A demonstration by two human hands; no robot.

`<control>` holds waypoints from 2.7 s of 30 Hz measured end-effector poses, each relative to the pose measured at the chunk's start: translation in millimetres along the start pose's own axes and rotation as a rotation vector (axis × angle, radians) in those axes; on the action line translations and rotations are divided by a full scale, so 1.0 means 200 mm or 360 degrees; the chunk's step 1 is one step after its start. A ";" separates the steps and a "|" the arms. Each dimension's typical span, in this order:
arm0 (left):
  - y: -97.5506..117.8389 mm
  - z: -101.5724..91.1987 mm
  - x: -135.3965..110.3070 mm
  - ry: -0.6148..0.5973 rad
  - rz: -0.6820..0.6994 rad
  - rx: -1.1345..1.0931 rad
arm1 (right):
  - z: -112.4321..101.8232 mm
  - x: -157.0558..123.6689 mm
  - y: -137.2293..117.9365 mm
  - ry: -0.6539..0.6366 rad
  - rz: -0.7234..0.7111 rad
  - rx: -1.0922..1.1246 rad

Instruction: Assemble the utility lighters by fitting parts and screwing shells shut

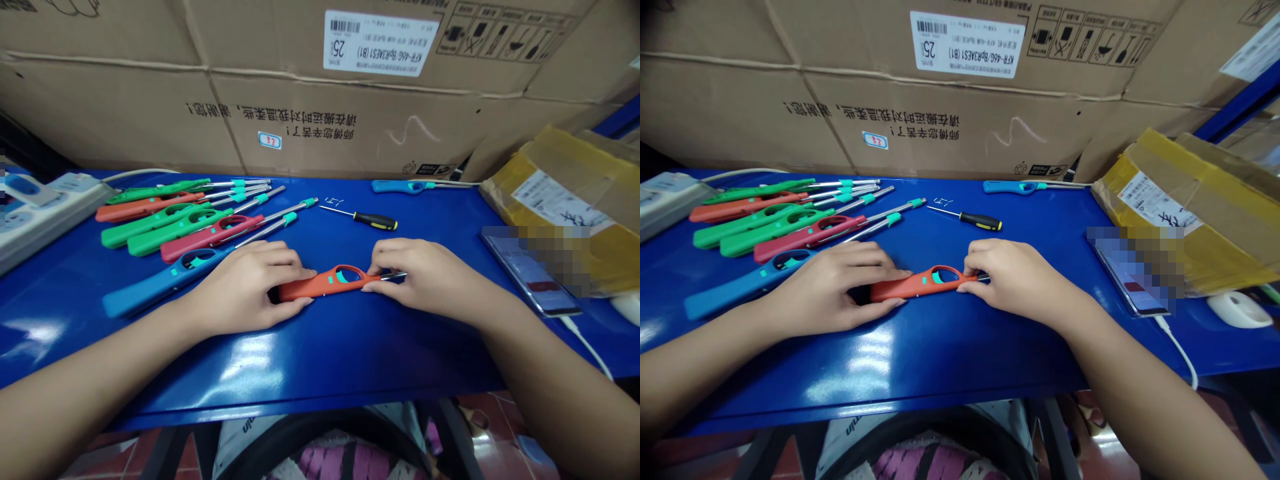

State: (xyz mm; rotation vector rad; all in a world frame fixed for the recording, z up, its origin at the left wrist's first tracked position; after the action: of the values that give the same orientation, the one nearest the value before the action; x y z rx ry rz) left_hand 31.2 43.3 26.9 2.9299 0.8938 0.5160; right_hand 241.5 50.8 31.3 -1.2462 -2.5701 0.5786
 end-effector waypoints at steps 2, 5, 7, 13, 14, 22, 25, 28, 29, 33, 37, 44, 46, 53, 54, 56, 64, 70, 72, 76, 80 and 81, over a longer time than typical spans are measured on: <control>0.00 0.00 0.00 -0.0017 -0.0001 0.0022 | 0.00 0.00 0.00 0.0003 -0.0016 -0.0033; 0.01 -0.01 0.00 -0.0037 0.0004 0.0089 | 0.00 -0.01 -0.02 0.0022 -0.0053 -0.0125; 0.03 -0.01 0.00 -0.0051 0.0030 0.0189 | 0.01 -0.01 -0.05 0.0020 -0.0084 -0.0249; 0.10 -0.02 0.00 -0.0022 0.0145 0.0498 | 0.04 0.00 -0.11 0.0008 -0.0196 -0.0545; 0.10 -0.02 -0.01 0.0013 0.0138 0.0528 | 0.04 0.00 -0.11 0.0015 -0.0196 -0.0545; 0.05 -0.03 -0.02 0.0199 -0.0058 0.0209 | 0.01 0.03 -0.07 0.0160 -0.0260 -0.0302; 0.05 -0.01 -0.01 0.0160 -0.0067 0.0054 | 0.02 0.03 -0.11 0.0244 -0.0394 -0.0131; 0.06 0.01 -0.01 0.0143 -0.0062 -0.0073 | 0.06 0.04 -0.15 0.0294 -0.0517 -0.0009; 0.06 0.01 -0.01 0.0145 -0.0062 -0.0107 | 0.07 0.04 -0.15 0.0305 -0.0538 0.0020; 0.08 0.03 -0.02 0.0168 -0.0067 -0.0174 | 0.11 0.04 -0.17 0.0353 -0.0553 0.0044; 0.09 0.02 -0.01 0.0201 -0.0062 -0.0162 | 0.11 0.05 -0.16 0.0378 -0.0588 0.0035; 0.02 -0.02 -0.01 0.0230 -0.0114 -0.0215 | 0.02 0.06 -0.07 0.0351 -0.0510 0.0127; 0.01 -0.03 -0.01 0.0233 -0.0121 -0.0217 | 0.01 0.06 -0.04 0.0336 -0.0450 0.0111; -0.04 -0.01 0.01 0.0188 -0.0561 -0.0761 | 0.01 0.06 -0.06 0.0371 -0.0389 -0.0089; -0.06 0.01 0.02 0.0165 -0.0704 -0.0962 | 0.00 0.06 -0.08 0.0378 -0.0383 -0.0114; -0.07 0.05 0.02 0.0088 -0.0929 -0.1356 | 0.00 0.07 -0.13 0.0356 -0.0453 -0.0204; -0.05 0.01 0.06 0.0127 -0.1047 -0.1640 | -0.08 0.11 -0.30 0.0457 -0.0816 -0.0422; 0.07 -0.16 0.04 0.0612 -0.0085 -0.0402 | -0.08 0.09 -0.26 0.0672 -0.0886 -0.0237; 0.10 -0.15 0.02 0.0642 0.0065 -0.0245 | -0.05 0.08 -0.24 0.0650 -0.0847 -0.0115; 0.09 -0.13 -0.02 0.0714 0.0154 -0.0040 | -0.01 0.09 -0.21 0.0398 -0.0647 0.0103; 0.08 -0.13 -0.02 0.0759 0.0177 -0.0050 | 0.02 0.09 -0.20 0.0273 -0.0562 0.0144; 0.08 -0.12 -0.02 0.0742 0.0152 -0.0054 | 0.03 0.09 -0.20 0.0302 -0.0573 0.0091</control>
State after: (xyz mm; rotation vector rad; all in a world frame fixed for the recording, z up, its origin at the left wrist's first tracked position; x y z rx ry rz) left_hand 28.5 26.9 50.6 2.8762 0.7625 1.2415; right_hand 200.4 40.6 44.9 -0.7514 -2.5099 0.4315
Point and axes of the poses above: each hand's wrist, its own x-axis towards the middle knuckle, its own z-axis out of the palm, y = z × x, the point moved 6 cm from there along x, towards the middle knuckle, and after that the axes turned 11 degrees about x, right-handed, at the moved point
